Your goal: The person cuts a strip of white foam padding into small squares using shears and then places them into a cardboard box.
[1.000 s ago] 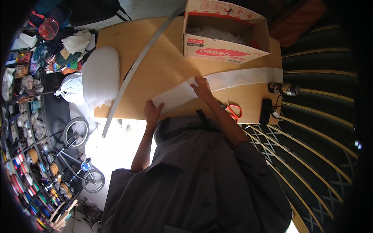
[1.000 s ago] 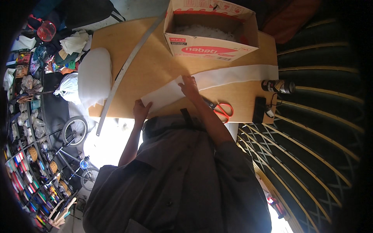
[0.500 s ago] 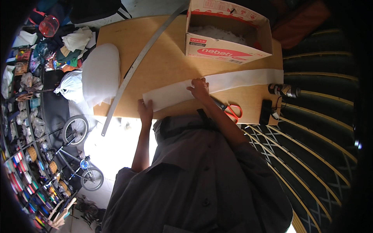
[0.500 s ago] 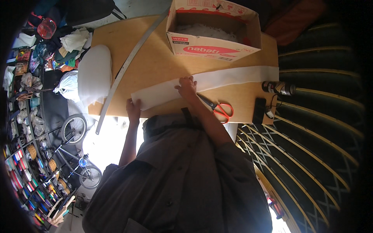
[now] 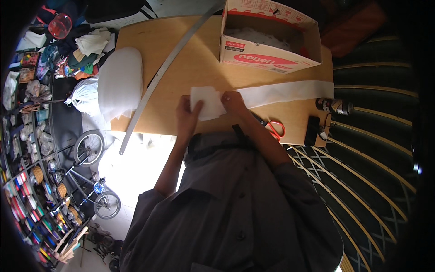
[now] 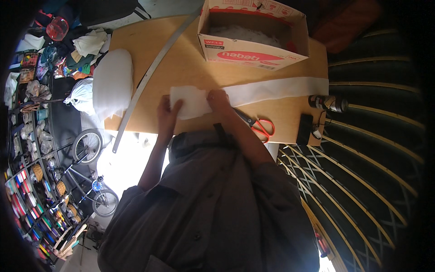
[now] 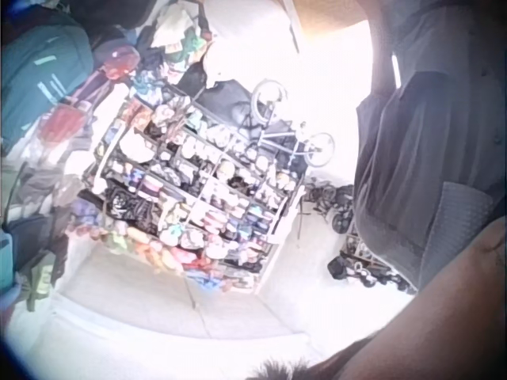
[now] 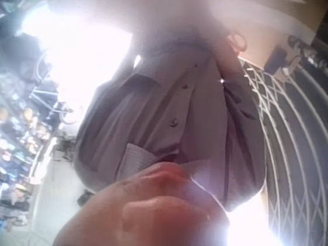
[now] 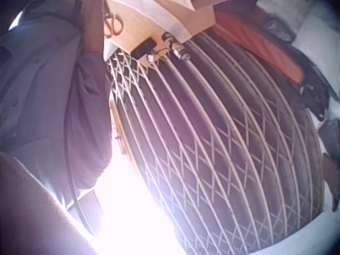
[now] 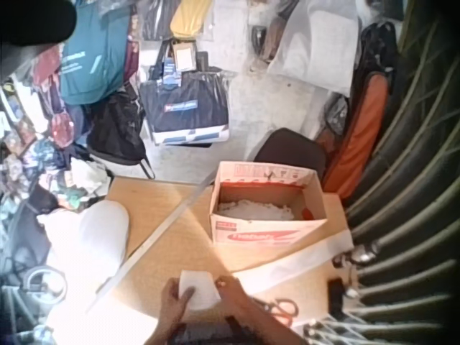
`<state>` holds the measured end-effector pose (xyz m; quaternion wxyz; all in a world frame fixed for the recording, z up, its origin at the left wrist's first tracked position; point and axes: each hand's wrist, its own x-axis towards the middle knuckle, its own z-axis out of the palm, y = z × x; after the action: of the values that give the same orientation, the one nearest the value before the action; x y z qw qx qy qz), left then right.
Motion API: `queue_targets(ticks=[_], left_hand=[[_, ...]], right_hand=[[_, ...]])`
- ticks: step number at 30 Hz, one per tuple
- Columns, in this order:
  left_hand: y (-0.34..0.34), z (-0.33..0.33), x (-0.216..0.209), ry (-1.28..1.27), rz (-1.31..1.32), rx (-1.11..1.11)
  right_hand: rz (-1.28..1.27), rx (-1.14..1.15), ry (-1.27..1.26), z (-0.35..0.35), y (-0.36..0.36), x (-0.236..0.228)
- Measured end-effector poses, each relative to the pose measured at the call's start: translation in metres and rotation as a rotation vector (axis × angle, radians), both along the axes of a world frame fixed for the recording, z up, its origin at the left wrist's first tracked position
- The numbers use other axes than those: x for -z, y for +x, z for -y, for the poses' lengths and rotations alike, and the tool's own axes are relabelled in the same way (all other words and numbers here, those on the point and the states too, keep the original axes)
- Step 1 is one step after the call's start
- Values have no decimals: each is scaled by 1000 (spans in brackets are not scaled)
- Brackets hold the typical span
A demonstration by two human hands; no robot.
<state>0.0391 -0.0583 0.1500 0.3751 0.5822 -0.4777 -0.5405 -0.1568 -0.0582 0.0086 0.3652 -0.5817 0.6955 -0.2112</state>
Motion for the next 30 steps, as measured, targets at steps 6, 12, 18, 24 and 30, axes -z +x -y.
queue_targets(ticks=[6, 12, 18, 24, 30], left_hand=[[-63, 10, 4, 24, -112, 117], [-92, 17, 27, 25, -36, 249], [-120, 19, 33, 193, -37, 386], [-117, 20, 59, 508, -461, 492], [-92, 24, 94, -666, 703, 697]], right_hand=[[363, 221, 112, -11, -47, 1], [876, 565, 139, -39, -51, -69], [306, 453, -181, -58, -47, -94], [238, 415, -13, -52, -67, -99], [584, 631, 18, -57, -109, -72]])
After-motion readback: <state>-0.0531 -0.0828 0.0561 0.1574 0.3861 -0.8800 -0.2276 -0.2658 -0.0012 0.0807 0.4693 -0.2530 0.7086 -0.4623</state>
